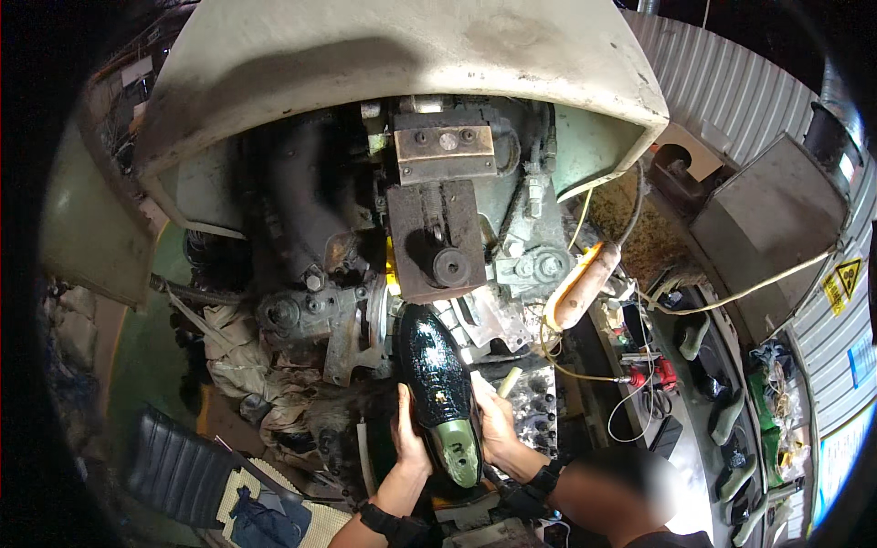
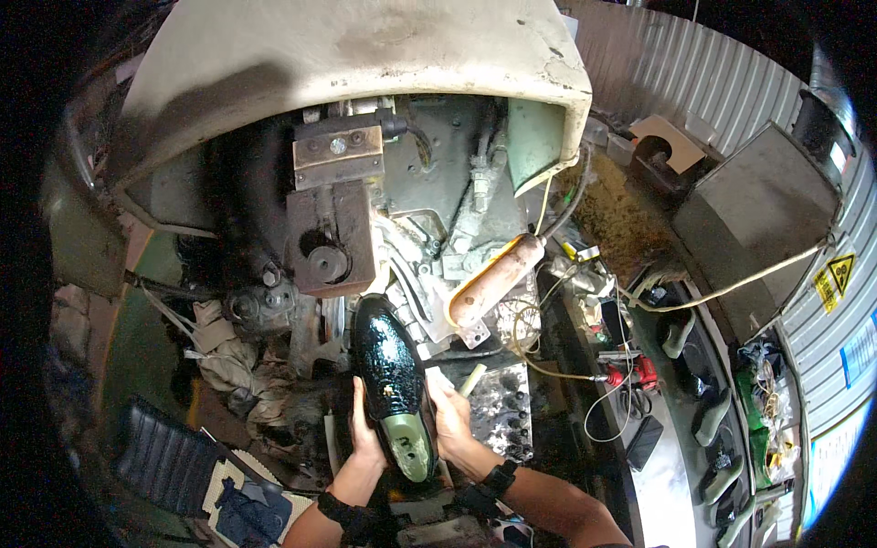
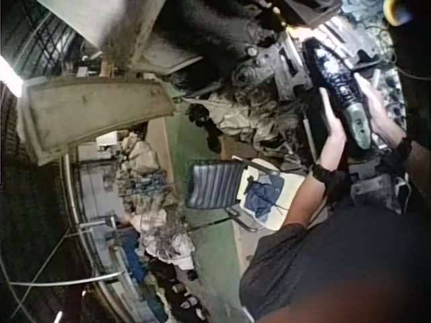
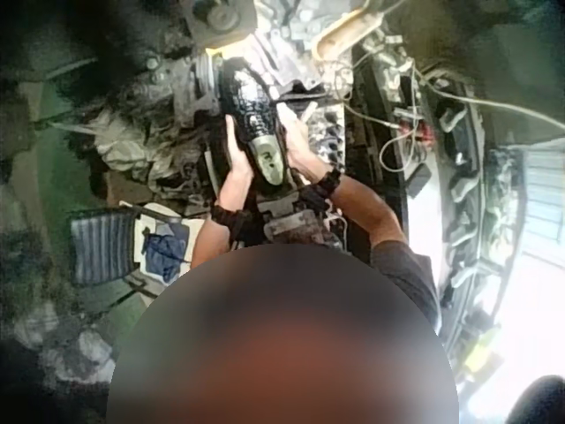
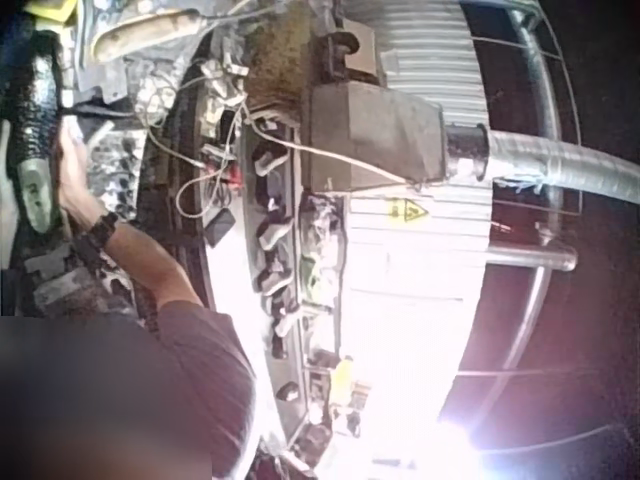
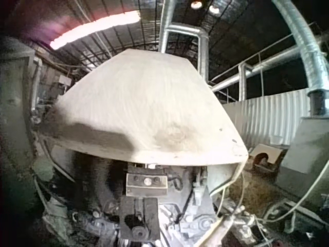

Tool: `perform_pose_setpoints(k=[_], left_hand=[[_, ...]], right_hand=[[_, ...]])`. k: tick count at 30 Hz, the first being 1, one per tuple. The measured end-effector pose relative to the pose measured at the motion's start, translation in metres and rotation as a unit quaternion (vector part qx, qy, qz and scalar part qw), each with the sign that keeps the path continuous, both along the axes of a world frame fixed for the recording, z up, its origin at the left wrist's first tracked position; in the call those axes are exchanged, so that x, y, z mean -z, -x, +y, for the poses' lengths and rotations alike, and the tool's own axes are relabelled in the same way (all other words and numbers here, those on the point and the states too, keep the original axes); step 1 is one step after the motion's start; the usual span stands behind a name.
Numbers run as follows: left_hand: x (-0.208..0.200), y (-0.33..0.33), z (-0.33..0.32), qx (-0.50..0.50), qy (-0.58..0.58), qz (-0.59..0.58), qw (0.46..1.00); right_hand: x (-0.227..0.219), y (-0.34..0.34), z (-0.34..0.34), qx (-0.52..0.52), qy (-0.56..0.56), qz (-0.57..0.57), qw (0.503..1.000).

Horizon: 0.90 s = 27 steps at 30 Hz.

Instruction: Using a lasting machine to pull and shape the upper part of a shoe over a last.

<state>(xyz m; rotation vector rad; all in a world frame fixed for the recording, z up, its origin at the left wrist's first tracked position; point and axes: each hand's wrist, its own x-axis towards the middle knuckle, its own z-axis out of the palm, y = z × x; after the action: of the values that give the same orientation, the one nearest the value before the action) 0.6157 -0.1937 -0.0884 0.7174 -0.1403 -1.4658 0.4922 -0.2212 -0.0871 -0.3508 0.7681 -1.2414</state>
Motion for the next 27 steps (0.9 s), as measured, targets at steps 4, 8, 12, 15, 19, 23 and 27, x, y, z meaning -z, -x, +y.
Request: perform_pose_setpoints(k=[4, 8, 12, 15, 19, 23, 27], left_hand=[[0.009, 0.001, 0.005, -0.028, 0.01, -0.082, 0.996], [0.019, 0.006, 0.004, -0.046, -0.054, -0.124, 0.99], [0.022, 0.001, 0.005, -0.044, -0.082, -0.144, 0.985], [0.03, -0.033, 0.019, -0.049, -0.039, -0.3, 0.952], [0.078, -0.113, 0.056, -0.29, -0.139, -0.469, 0.823], [0.157, -0.171, 0.091, -0.173, -0.304, -0.439, 0.828], [0.195, -0.176, 0.113, -0.159, -0.262, -0.469, 0.828]], right_hand=[[0.015, 0.003, 0.001, 0.004, -0.013, 0.027, 1.0], [0.032, 0.006, -0.002, 0.007, 0.001, 0.079, 0.997], [0.032, 0.007, -0.003, 0.006, 0.017, 0.111, 0.994], [0.026, 0.043, -0.002, -0.068, -0.034, 0.096, 0.992], [0.054, 0.152, -0.008, -0.074, -0.007, 0.291, 0.954], [0.15, 0.208, -0.024, -0.011, -0.171, 0.283, 0.944], [0.208, 0.215, -0.021, 0.056, -0.254, 0.294, 0.92]])
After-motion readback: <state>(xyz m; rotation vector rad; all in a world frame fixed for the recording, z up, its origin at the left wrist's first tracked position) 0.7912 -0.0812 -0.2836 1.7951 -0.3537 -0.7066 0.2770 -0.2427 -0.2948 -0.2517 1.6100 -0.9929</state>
